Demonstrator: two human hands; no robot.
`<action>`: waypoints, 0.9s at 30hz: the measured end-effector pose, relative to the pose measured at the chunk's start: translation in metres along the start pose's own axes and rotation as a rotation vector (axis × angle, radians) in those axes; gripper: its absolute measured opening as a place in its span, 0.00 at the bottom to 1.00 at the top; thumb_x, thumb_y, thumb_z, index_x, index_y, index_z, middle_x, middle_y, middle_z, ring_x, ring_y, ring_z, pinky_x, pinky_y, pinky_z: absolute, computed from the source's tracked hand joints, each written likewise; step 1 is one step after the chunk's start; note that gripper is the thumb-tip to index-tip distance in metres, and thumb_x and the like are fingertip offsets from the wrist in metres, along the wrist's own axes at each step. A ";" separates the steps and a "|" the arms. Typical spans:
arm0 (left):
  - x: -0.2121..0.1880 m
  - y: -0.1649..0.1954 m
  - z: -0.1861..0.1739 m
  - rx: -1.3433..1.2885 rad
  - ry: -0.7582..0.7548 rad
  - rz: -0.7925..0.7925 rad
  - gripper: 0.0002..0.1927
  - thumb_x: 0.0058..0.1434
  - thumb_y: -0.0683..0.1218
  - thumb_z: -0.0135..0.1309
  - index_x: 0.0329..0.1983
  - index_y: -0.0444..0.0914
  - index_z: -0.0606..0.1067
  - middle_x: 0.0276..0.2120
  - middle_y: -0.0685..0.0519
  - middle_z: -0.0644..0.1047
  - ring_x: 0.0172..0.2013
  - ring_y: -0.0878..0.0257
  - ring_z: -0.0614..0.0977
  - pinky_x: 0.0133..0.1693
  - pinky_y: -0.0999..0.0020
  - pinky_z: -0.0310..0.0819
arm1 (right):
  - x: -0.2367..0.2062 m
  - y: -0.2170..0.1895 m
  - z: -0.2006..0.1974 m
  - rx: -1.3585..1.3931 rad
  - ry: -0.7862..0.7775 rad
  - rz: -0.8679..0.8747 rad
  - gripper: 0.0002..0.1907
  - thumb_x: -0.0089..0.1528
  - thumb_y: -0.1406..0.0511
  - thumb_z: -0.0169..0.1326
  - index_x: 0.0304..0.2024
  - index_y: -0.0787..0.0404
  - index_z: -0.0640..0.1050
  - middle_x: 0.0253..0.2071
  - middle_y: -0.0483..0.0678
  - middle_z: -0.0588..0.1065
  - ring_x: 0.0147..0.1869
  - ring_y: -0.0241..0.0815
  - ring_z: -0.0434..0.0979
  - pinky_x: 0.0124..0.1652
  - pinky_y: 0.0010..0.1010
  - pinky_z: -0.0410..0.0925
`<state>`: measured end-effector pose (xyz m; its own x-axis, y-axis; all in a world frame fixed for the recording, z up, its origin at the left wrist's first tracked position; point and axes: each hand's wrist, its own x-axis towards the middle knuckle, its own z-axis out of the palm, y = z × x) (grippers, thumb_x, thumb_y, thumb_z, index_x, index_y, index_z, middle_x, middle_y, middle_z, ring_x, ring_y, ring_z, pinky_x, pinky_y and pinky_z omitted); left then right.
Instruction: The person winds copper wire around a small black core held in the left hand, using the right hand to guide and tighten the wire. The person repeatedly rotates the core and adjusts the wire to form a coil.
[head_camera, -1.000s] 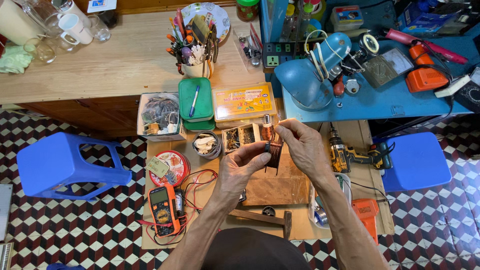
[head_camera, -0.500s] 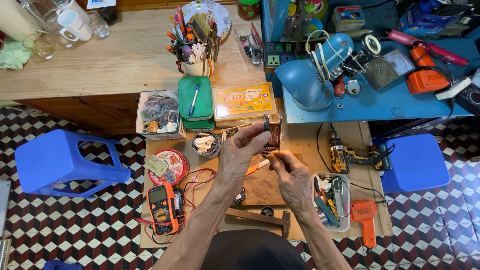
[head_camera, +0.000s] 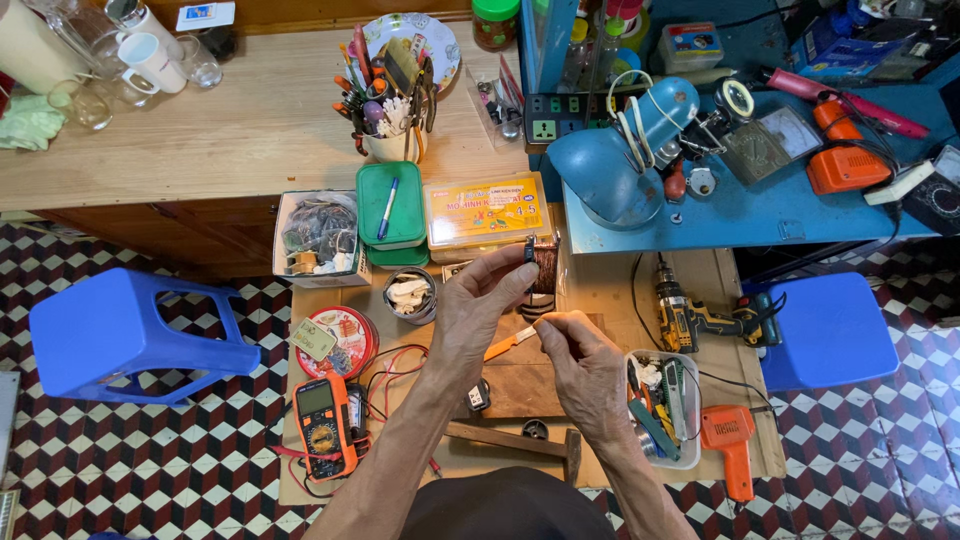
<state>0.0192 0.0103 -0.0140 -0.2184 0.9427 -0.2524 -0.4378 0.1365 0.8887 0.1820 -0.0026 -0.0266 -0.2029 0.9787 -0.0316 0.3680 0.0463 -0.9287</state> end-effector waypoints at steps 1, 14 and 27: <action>0.000 0.000 0.000 -0.011 -0.007 0.011 0.23 0.58 0.47 0.64 0.56 0.36 0.78 0.46 0.52 0.83 0.45 0.68 0.83 0.48 0.71 0.80 | 0.000 0.000 0.000 0.001 0.000 -0.006 0.11 0.66 0.60 0.56 0.42 0.61 0.82 0.27 0.41 0.76 0.31 0.29 0.73 0.31 0.22 0.68; -0.002 -0.001 0.004 0.035 -0.040 0.156 0.21 0.61 0.44 0.63 0.56 0.33 0.77 0.48 0.50 0.82 0.49 0.66 0.82 0.52 0.70 0.78 | -0.001 -0.015 -0.004 0.014 0.029 -0.076 0.10 0.66 0.62 0.57 0.42 0.63 0.82 0.27 0.41 0.74 0.32 0.29 0.70 0.32 0.22 0.66; -0.033 0.014 0.009 -0.072 -0.234 0.225 0.19 0.65 0.40 0.60 0.59 0.31 0.75 0.52 0.48 0.80 0.51 0.63 0.81 0.56 0.66 0.79 | 0.001 -0.073 -0.058 0.267 -0.115 -0.106 0.08 0.65 0.67 0.57 0.40 0.68 0.82 0.30 0.41 0.72 0.33 0.28 0.67 0.33 0.20 0.63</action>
<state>0.0279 -0.0162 0.0105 -0.1142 0.9922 0.0492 -0.4639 -0.0971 0.8806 0.2073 0.0067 0.0631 -0.3344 0.9414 0.0434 0.0908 0.0780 -0.9928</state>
